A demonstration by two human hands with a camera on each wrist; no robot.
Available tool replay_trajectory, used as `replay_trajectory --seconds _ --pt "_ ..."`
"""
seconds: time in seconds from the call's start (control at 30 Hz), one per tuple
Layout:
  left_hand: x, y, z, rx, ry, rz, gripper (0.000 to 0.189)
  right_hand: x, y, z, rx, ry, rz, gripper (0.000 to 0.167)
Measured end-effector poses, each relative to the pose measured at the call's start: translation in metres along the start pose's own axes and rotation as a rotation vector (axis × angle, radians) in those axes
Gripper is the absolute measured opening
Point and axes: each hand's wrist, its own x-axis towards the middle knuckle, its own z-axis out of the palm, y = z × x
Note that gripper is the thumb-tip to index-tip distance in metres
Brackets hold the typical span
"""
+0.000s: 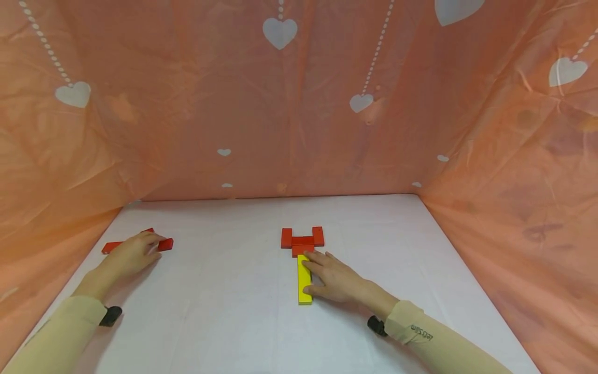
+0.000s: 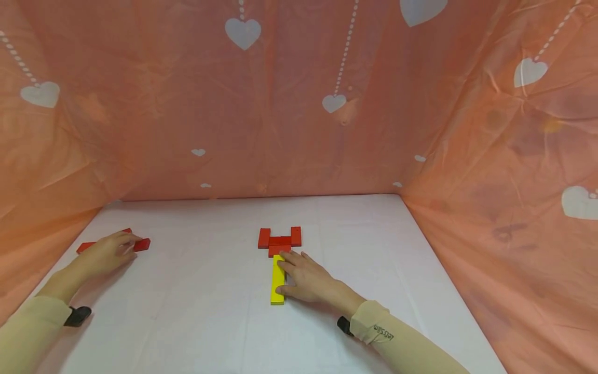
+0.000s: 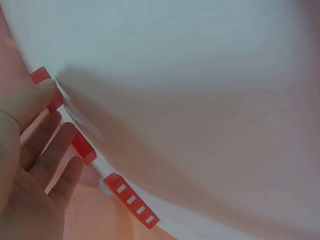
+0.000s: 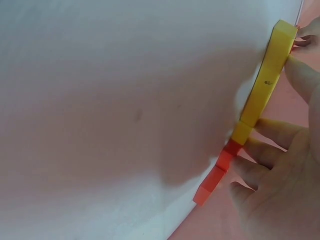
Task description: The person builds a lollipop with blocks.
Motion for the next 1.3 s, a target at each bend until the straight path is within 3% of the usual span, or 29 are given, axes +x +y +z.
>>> replay_trajectory --seconds 0.27,0.77,0.97,1.3 --pt "0.002 -0.003 0.004 -0.004 0.021 -0.007 0.039 0.0 0.0 0.0 -0.005 0.007 -0.005 0.071" --pt "0.005 0.005 0.008 -0.063 0.072 -0.044 0.032 0.0 0.001 0.001 -0.013 0.012 -0.011 0.071" --pt "0.013 0.019 0.008 -0.114 0.08 -0.049 0.034 0.0 0.001 0.001 -0.013 0.013 -0.014 0.071" --pt "0.039 0.059 0.013 -0.135 0.142 0.002 0.035 0.001 0.0 0.001 -0.008 0.012 -0.005 0.071"
